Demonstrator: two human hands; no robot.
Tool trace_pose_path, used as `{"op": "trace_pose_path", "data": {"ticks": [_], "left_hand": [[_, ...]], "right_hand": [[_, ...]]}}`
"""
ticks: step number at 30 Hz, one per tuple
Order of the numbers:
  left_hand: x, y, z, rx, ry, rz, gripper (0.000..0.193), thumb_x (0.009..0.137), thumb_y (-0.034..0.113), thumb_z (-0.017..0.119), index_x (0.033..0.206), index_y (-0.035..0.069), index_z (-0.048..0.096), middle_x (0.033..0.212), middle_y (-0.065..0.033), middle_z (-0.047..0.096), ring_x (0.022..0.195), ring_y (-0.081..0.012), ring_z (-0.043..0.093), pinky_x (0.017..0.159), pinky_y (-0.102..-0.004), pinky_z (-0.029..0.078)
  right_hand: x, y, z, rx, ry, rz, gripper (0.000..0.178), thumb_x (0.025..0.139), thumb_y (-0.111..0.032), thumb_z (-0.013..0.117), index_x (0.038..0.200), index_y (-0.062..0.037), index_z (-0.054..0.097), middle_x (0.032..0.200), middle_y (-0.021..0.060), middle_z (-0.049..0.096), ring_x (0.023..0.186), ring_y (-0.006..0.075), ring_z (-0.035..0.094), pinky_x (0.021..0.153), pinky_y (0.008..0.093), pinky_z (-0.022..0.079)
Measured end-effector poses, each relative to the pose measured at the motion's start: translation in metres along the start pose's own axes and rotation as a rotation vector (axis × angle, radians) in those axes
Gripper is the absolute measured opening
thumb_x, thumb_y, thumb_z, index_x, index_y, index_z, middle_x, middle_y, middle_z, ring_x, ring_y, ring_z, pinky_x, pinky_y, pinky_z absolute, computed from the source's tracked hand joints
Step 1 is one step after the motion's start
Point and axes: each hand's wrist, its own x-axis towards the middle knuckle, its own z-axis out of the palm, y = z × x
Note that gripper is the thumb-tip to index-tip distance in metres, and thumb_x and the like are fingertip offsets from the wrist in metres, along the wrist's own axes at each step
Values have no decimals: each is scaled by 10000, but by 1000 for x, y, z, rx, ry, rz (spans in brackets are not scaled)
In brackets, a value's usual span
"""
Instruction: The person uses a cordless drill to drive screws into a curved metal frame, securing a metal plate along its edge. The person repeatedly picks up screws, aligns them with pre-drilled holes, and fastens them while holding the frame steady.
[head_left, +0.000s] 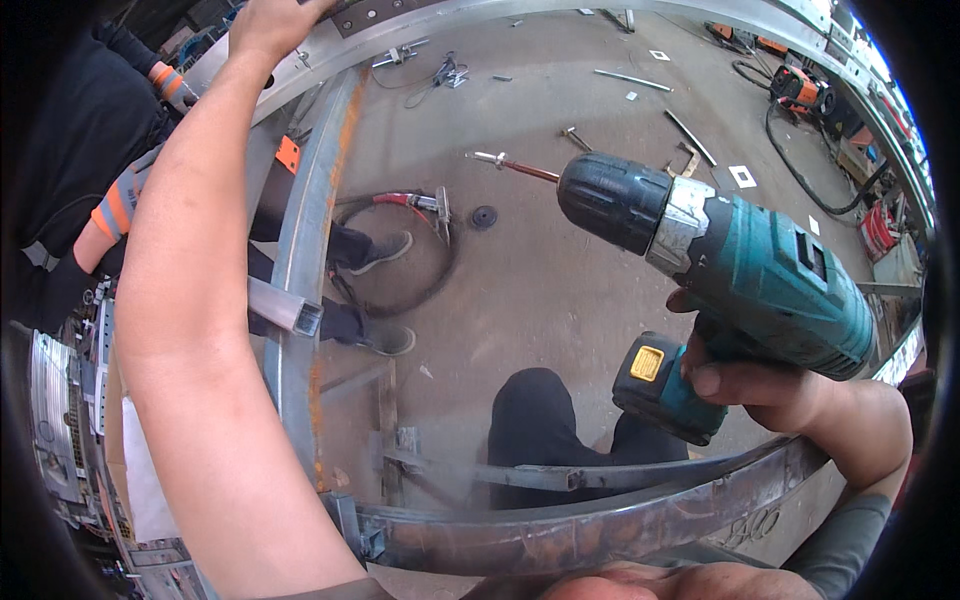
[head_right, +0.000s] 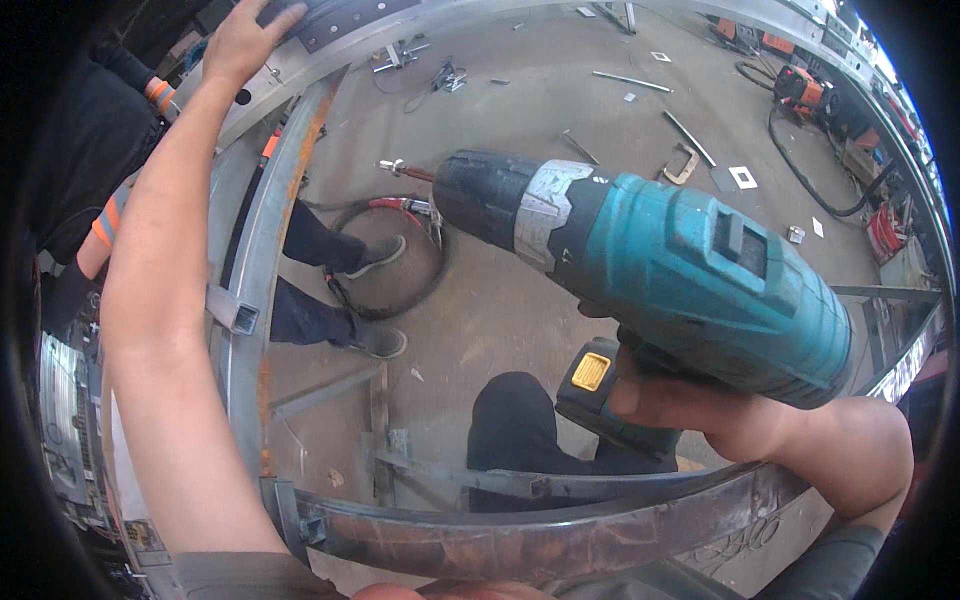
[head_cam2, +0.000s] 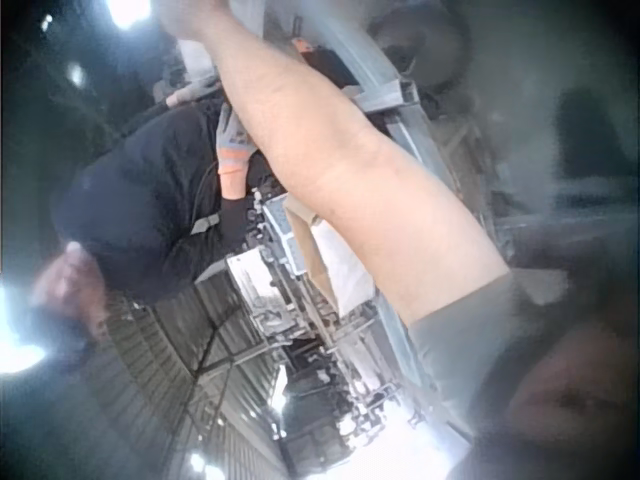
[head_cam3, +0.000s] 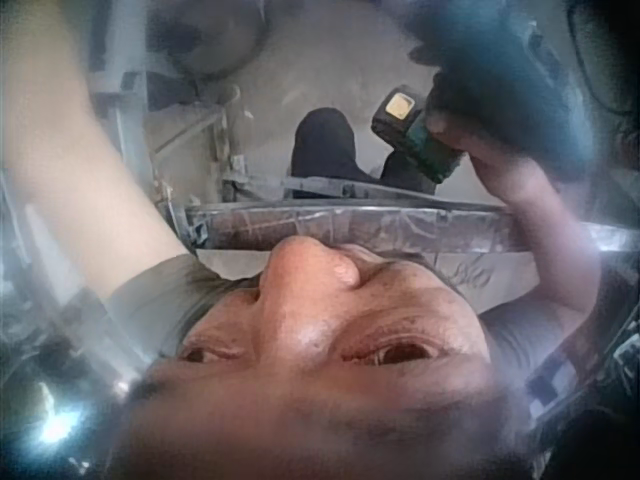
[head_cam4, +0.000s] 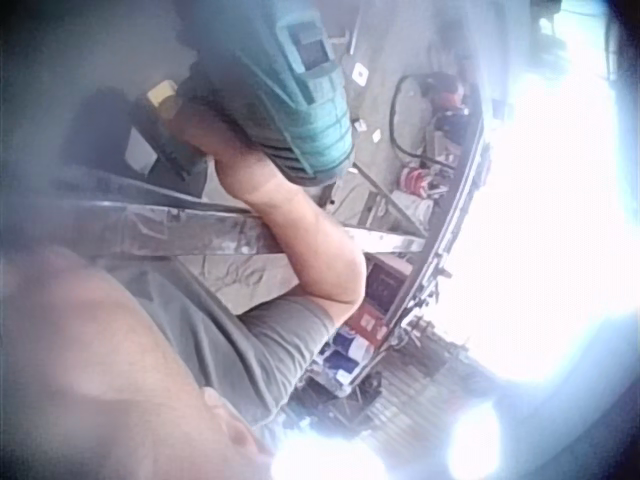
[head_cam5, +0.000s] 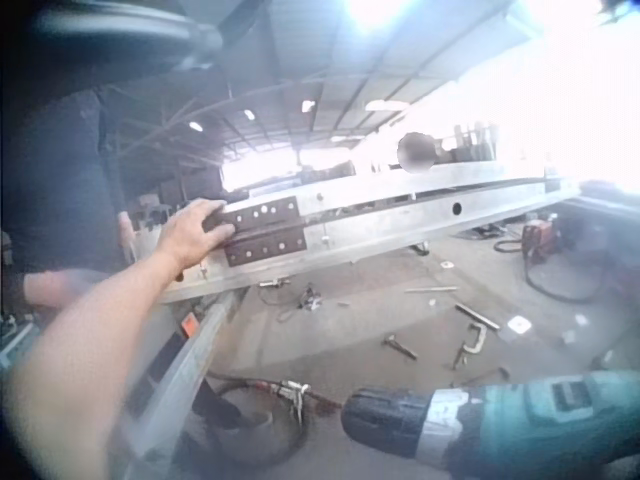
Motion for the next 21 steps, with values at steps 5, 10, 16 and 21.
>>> {"op": "trace_pose_path", "data": {"ticks": [5, 10, 16, 21], "left_hand": [[9, 14, 3, 5, -9, -204, 392, 863, 427, 744, 1126, 138, 732, 1185, -118, 720, 1155, -321, 667, 986, -435, 515], [8, 20, 0, 25, -16, -244, 387, 867, 432, 739, 1122, 141, 734, 1192, -112, 719, 1156, -315, 666, 991, -429, 513], [7, 18, -1, 38, -19, -249, 383, 870, 435, 733, 1119, 144, 733, 1178, -111, 716, 1154, -310, 666, 992, -427, 511], [6, 16, 0, 19, -18, -250, 380, 872, 429, 731, 1120, 141, 731, 1187, -113, 710, 1156, -309, 663, 990, -429, 511]], "right_hand": [[0, 12, -4, 94, -67, -121, 533, 876, -151, 814, 1339, -42, 574, 941, 19, 625, 848, 151, 545, 797, 322, 464], [1, 17, -2, 54, -12, -153, 647, 839, -138, 801, 1396, 14, 509, 873, 42, 679, 768, 122, 632, 728, 259, 501], [1, 6, 0, 55, -16, -92, 674, 813, -121, 805, 1402, 16, 507, 866, 53, 683, 797, 110, 636, 736, 245, 492], [0, 1, 4, 57, 22, -30, 681, 798, -117, 812, 1393, 22, 510, 858, 46, 667, 805, 132, 629, 761, 258, 483]]}}
